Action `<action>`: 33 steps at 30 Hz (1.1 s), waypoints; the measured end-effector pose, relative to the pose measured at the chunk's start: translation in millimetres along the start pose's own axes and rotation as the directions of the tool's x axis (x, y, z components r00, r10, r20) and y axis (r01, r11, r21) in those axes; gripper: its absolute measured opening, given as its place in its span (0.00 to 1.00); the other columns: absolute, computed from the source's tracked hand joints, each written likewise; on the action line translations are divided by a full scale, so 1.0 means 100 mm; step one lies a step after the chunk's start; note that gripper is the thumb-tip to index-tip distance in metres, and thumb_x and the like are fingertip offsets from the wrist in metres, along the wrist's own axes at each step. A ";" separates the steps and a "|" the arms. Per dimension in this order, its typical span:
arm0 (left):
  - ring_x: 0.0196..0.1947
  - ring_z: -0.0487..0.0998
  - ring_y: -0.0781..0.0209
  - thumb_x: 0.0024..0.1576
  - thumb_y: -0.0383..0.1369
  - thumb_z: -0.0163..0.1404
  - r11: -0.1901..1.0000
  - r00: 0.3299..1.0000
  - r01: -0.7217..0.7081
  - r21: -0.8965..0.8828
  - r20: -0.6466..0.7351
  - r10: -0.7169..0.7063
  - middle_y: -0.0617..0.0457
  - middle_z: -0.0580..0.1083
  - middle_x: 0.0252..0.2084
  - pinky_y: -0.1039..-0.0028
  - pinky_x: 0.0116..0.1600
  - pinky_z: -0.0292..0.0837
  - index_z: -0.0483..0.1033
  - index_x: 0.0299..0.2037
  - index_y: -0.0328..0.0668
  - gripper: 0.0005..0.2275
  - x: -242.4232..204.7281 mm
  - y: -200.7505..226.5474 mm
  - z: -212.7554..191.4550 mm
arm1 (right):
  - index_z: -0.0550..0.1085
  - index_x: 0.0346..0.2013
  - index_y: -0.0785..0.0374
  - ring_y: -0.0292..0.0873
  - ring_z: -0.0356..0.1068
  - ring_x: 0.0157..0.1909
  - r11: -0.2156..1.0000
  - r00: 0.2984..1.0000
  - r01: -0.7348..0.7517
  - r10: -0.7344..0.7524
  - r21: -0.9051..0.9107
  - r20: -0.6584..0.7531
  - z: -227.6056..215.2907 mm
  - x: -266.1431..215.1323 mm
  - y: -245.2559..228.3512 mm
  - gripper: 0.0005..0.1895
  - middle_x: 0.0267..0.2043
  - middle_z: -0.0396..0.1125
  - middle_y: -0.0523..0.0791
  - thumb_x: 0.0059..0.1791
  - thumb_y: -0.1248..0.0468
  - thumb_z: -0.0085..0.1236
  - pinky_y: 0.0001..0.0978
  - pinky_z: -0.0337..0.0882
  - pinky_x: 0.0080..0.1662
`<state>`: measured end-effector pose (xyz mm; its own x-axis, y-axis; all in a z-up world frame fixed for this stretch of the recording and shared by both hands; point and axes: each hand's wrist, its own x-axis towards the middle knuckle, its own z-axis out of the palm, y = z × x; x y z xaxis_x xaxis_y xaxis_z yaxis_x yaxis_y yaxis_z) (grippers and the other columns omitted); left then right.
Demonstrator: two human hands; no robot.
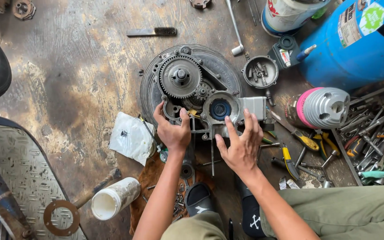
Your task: The person sits on the floor and uses a screwdriver to work on a disassembled engine block. They manipulate internal components, including gears and a blue seal, while surrounded by various tools and engine parts.
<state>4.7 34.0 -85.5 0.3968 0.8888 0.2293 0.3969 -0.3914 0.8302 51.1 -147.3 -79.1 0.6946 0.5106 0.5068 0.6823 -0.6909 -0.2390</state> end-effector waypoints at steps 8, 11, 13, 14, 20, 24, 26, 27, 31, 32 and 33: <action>0.47 0.80 0.33 0.54 0.49 0.54 1.000 0.999 -0.022 -0.007 0.024 0.022 0.34 0.79 0.50 0.47 0.48 0.76 0.64 0.62 0.48 0.29 0.02 0.01 0.05 | 0.77 0.55 0.57 0.62 0.53 0.70 0.998 0.998 0.058 -0.058 -0.019 -0.023 0.11 0.01 0.11 0.27 0.69 0.55 0.56 0.53 0.44 0.44 0.54 0.55 0.62; 0.49 0.80 0.34 0.53 0.49 0.55 1.000 1.000 -0.028 0.004 0.015 0.028 0.35 0.79 0.50 0.50 0.49 0.76 0.65 0.62 0.47 0.28 0.00 -0.01 0.01 | 0.76 0.57 0.57 0.63 0.53 0.71 0.997 0.999 0.048 -0.047 0.052 -0.012 0.07 -0.02 0.10 0.26 0.69 0.54 0.57 0.52 0.46 0.45 0.53 0.56 0.62; 0.49 0.80 0.35 0.53 0.49 0.56 0.999 0.999 -0.039 0.008 0.004 0.039 0.36 0.79 0.51 0.51 0.50 0.76 0.65 0.61 0.47 0.28 0.00 -0.02 0.02 | 0.76 0.57 0.56 0.62 0.53 0.71 0.996 0.999 0.046 -0.045 0.073 -0.018 0.09 -0.02 0.10 0.26 0.69 0.53 0.57 0.51 0.47 0.46 0.52 0.56 0.62; 0.49 0.80 0.34 0.53 0.48 0.56 0.999 0.999 -0.039 -0.003 0.002 0.039 0.35 0.78 0.51 0.51 0.50 0.76 0.65 0.61 0.46 0.28 -0.01 -0.03 0.01 | 0.76 0.57 0.54 0.62 0.52 0.71 0.997 0.999 0.045 -0.044 0.063 -0.014 0.09 -0.02 0.09 0.25 0.69 0.53 0.56 0.51 0.46 0.45 0.52 0.56 0.62; 0.50 0.80 0.33 0.53 0.47 0.56 0.998 0.998 -0.058 -0.030 0.010 0.058 0.34 0.78 0.50 0.50 0.51 0.76 0.65 0.61 0.43 0.28 0.02 0.00 0.03 | 0.76 0.56 0.52 0.61 0.52 0.71 0.999 0.999 0.030 -0.029 0.042 -0.013 0.14 -0.04 0.14 0.26 0.68 0.54 0.55 0.51 0.45 0.46 0.50 0.55 0.62; 0.51 0.79 0.34 0.53 0.46 0.57 0.997 0.998 -0.063 -0.038 0.010 0.063 0.34 0.78 0.52 0.51 0.52 0.75 0.65 0.61 0.42 0.28 0.02 0.00 0.03 | 0.76 0.55 0.53 0.60 0.54 0.71 0.999 1.000 0.025 -0.025 0.022 -0.006 0.15 -0.05 0.16 0.25 0.68 0.54 0.55 0.52 0.44 0.44 0.49 0.55 0.62; 0.51 0.79 0.33 0.53 0.46 0.57 0.997 0.998 -0.060 -0.047 0.012 0.060 0.34 0.78 0.52 0.50 0.52 0.75 0.64 0.61 0.41 0.28 0.03 0.03 0.03 | 0.76 0.55 0.52 0.60 0.54 0.71 1.000 1.000 0.028 -0.028 0.013 -0.001 0.16 -0.03 0.16 0.25 0.67 0.54 0.55 0.52 0.44 0.45 0.49 0.55 0.62; 0.51 0.79 0.33 0.53 0.46 0.57 0.997 0.998 -0.056 -0.054 0.014 0.057 0.33 0.78 0.52 0.50 0.52 0.76 0.64 0.61 0.40 0.29 0.03 0.04 0.02 | 0.76 0.55 0.52 0.61 0.53 0.71 0.999 0.999 0.031 -0.031 0.006 0.005 0.15 -0.04 0.15 0.25 0.67 0.55 0.55 0.52 0.44 0.45 0.49 0.54 0.62; 0.52 0.79 0.33 0.53 0.46 0.57 0.997 0.998 -0.057 -0.048 0.011 0.057 0.34 0.77 0.52 0.50 0.53 0.75 0.64 0.61 0.40 0.29 0.02 0.00 0.03 | 0.76 0.56 0.52 0.60 0.53 0.71 1.000 1.000 0.026 -0.026 -0.002 0.010 0.14 -0.02 0.13 0.26 0.67 0.54 0.55 0.51 0.44 0.46 0.49 0.54 0.62; 0.52 0.79 0.34 0.53 0.46 0.57 0.996 0.998 -0.066 -0.053 0.010 0.066 0.34 0.77 0.53 0.50 0.53 0.75 0.64 0.61 0.40 0.29 0.02 0.00 0.03 | 0.76 0.56 0.52 0.60 0.53 0.71 1.000 1.000 0.022 -0.022 -0.001 0.011 0.13 -0.01 0.12 0.26 0.67 0.54 0.55 0.51 0.44 0.45 0.49 0.54 0.61; 0.52 0.79 0.34 0.54 0.45 0.57 0.995 0.997 -0.077 -0.057 0.008 0.077 0.34 0.77 0.53 0.51 0.54 0.75 0.64 0.61 0.39 0.29 0.03 0.00 0.03 | 0.76 0.56 0.52 0.60 0.52 0.71 1.000 1.000 0.019 -0.019 0.000 0.010 0.13 0.00 0.11 0.25 0.67 0.54 0.54 0.52 0.44 0.45 0.49 0.54 0.61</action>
<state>7.9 35.7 -86.4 0.4325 0.8541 0.2888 0.3171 -0.4439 0.8381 61.5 -147.9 -91.9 0.6839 0.5288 0.5027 0.6954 -0.6810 -0.2296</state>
